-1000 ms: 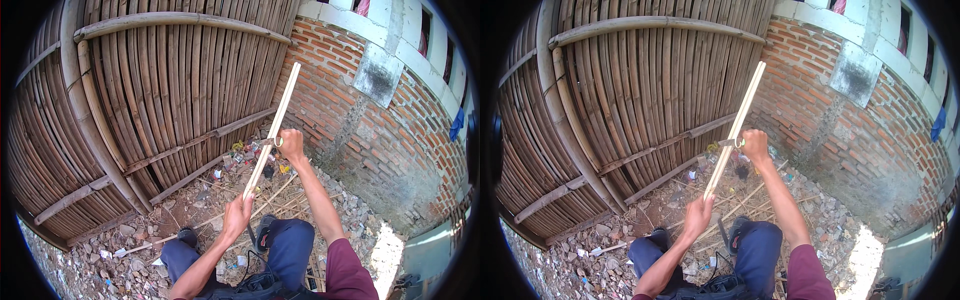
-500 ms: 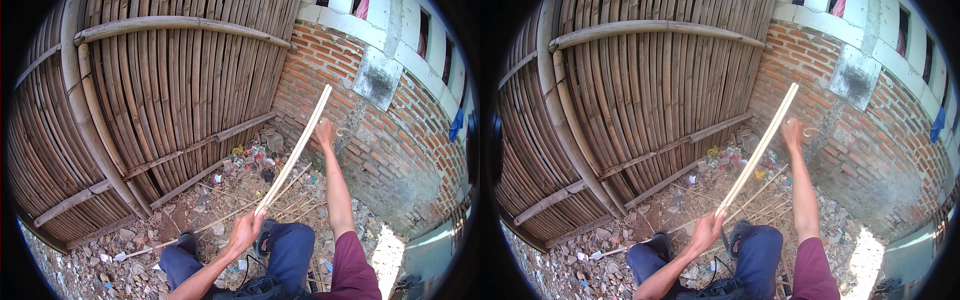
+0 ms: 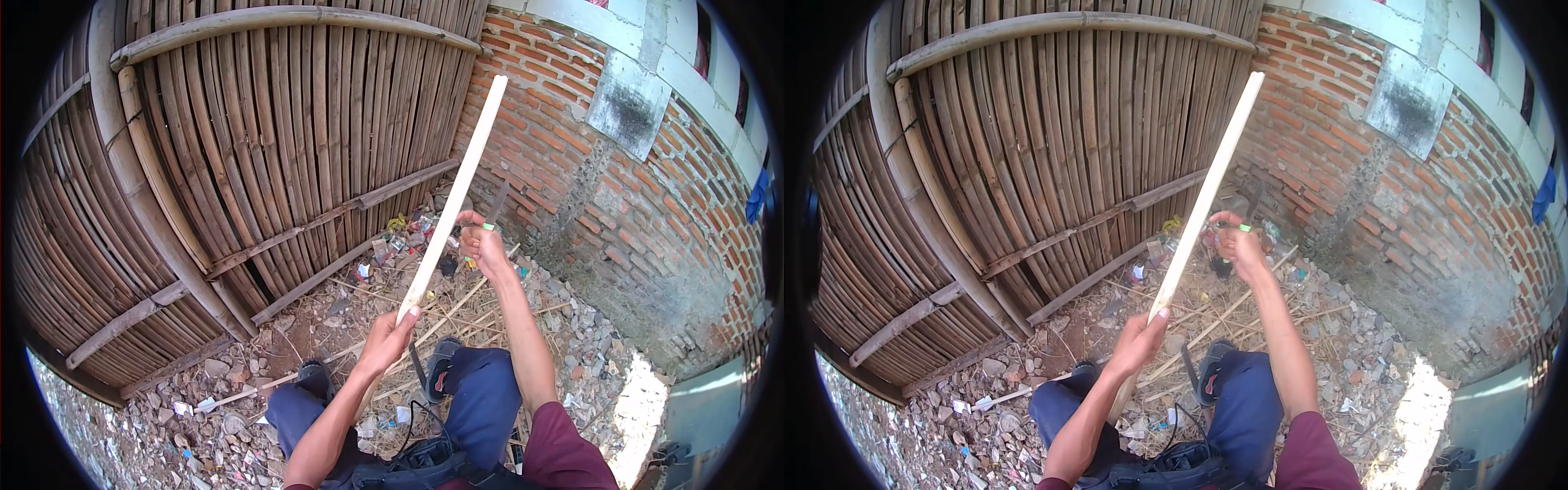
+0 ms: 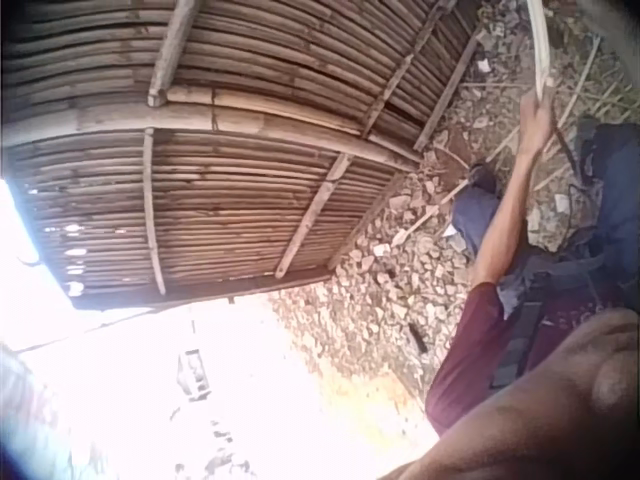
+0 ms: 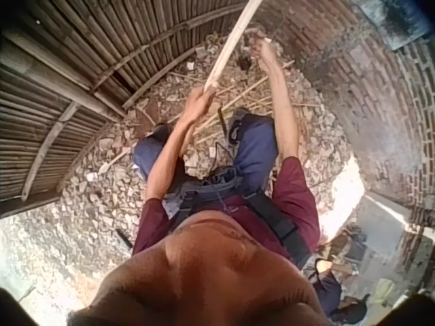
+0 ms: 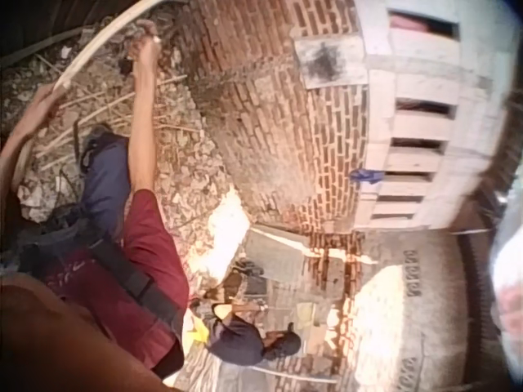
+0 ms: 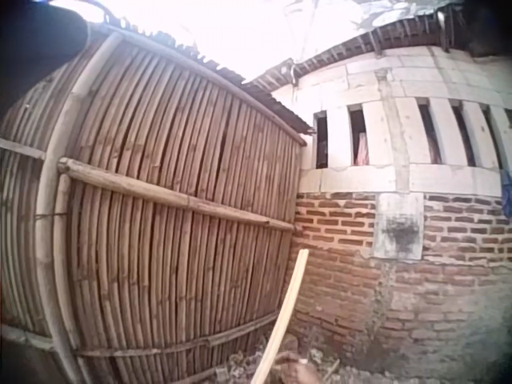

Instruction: The person strips thin layers from a bamboo pole using a knife, working in an outdoor workshop area with a dirt floor covered in bamboo shavings.

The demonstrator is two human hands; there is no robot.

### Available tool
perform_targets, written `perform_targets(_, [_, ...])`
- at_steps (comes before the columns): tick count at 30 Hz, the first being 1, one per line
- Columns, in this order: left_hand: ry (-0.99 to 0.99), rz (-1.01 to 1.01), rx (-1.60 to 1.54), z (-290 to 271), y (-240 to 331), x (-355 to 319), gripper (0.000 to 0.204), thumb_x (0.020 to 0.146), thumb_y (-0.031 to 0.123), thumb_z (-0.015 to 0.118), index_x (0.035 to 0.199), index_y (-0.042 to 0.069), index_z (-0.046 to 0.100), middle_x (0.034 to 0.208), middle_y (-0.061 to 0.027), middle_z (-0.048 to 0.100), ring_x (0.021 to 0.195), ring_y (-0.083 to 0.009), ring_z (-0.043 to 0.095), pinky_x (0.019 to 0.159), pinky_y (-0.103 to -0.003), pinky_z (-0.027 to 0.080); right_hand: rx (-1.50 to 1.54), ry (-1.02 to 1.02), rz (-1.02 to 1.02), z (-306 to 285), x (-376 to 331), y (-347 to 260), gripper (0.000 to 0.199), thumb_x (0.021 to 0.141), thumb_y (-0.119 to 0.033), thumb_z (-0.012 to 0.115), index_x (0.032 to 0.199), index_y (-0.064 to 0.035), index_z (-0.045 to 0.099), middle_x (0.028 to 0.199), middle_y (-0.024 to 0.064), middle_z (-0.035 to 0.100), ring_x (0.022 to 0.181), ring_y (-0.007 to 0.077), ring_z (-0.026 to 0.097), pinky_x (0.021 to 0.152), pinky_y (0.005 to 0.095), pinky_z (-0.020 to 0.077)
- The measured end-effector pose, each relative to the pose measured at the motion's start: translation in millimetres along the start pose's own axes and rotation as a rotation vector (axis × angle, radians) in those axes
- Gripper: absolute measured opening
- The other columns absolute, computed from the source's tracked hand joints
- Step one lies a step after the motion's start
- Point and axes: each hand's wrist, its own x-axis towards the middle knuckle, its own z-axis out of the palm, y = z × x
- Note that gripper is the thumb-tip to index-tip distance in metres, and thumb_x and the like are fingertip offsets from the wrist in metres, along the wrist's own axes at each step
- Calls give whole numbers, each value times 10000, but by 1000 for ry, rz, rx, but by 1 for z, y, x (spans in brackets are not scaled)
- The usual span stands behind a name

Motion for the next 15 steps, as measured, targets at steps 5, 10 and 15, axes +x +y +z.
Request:
perform_targets(5, [-69, -109, -140, 1, 19, 4, 515, 1101, 512, 572, 748, 141, 513, 558, 87, 368, 446, -40, 323, 425, -273, 249, 331, -322, 16, 30, -21, -1, 698, 828, 0, 421, 1513, -48, 542, 631, -51, 438, 493, 42, 293, 456, 207, 251])
perform_targets(10, [-215, -181, -159, -11, 6, 21, 566, 1092, 584, 528, 721, 177, 397, 558, 74, 330, 457, -71, 323, 450, -281, 305, 280, -428, 25, 46, -37, 11, 538, 984, -163, 519, 1490, 19, 538, 663, -55, 464, 506, 15, 333, 462, 189, 277])
perform_targets(15, [-177, -143, -121, -15, -6, 28, 567, 1088, 572, 541, 722, 156, 419, 579, 59, 365, 511, -93, 392, 512, -301, 373, 43, -215, -49, 51, -38, 28, 333, 1066, -279, 663, 1281, -24, 672, 713, -93, 454, 565, -12, 381, 494, 188, 278])
